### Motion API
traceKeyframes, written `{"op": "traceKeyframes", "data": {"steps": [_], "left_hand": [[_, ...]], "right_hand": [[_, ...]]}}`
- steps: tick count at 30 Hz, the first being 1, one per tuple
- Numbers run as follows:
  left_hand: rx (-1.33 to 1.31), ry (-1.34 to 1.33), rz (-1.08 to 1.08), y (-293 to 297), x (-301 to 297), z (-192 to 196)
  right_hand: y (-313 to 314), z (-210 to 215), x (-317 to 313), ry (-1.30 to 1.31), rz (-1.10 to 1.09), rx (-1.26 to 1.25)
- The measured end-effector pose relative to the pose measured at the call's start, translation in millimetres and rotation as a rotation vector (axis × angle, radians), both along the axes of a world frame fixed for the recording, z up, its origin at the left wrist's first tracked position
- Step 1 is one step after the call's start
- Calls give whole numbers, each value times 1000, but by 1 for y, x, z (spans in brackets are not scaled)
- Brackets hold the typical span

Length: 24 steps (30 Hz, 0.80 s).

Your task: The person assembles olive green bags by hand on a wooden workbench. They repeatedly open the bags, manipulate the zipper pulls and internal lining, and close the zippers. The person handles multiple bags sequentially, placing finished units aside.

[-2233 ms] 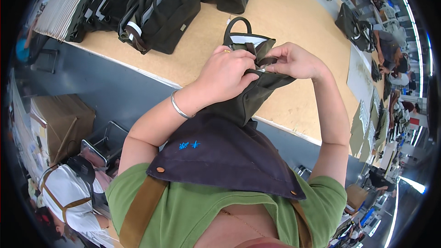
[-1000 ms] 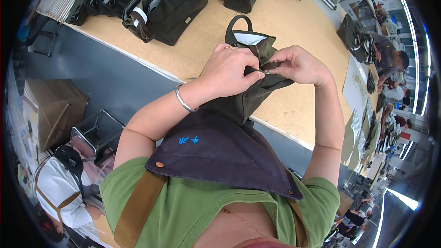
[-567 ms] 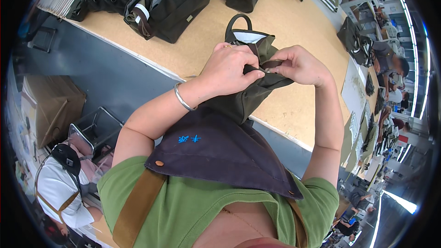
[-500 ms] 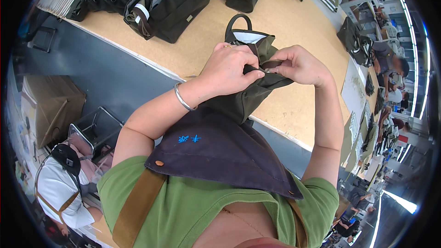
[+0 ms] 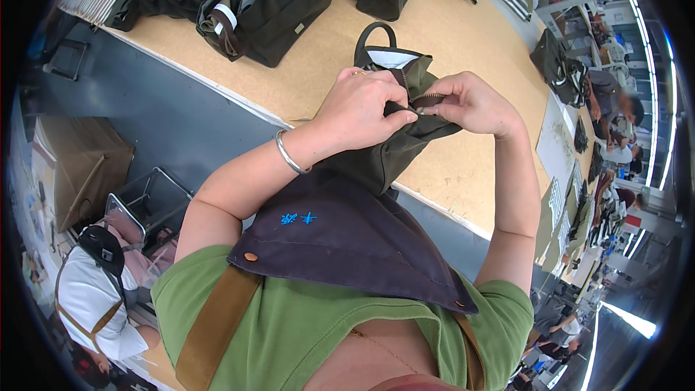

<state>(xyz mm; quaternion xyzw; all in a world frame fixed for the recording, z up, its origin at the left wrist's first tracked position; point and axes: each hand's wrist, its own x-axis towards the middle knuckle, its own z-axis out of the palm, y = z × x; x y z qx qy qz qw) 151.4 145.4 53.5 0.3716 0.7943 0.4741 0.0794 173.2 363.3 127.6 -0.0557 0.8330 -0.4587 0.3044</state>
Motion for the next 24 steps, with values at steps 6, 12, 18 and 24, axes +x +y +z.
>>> {"op": "traceKeyframes", "data": {"steps": [6,12,18,24], "left_hand": [[1,-6,5,0,1,0],[7,-9,5,0,2,0],[14,-5,24,2,3,-3],[42,46,105,7,6,-8]], "right_hand": [[0,1,1,44,29,48],[1,1,2,28,9,37],[-2,4,1,27,31,27],[0,-2,-1,-33,-3,-51]]}}
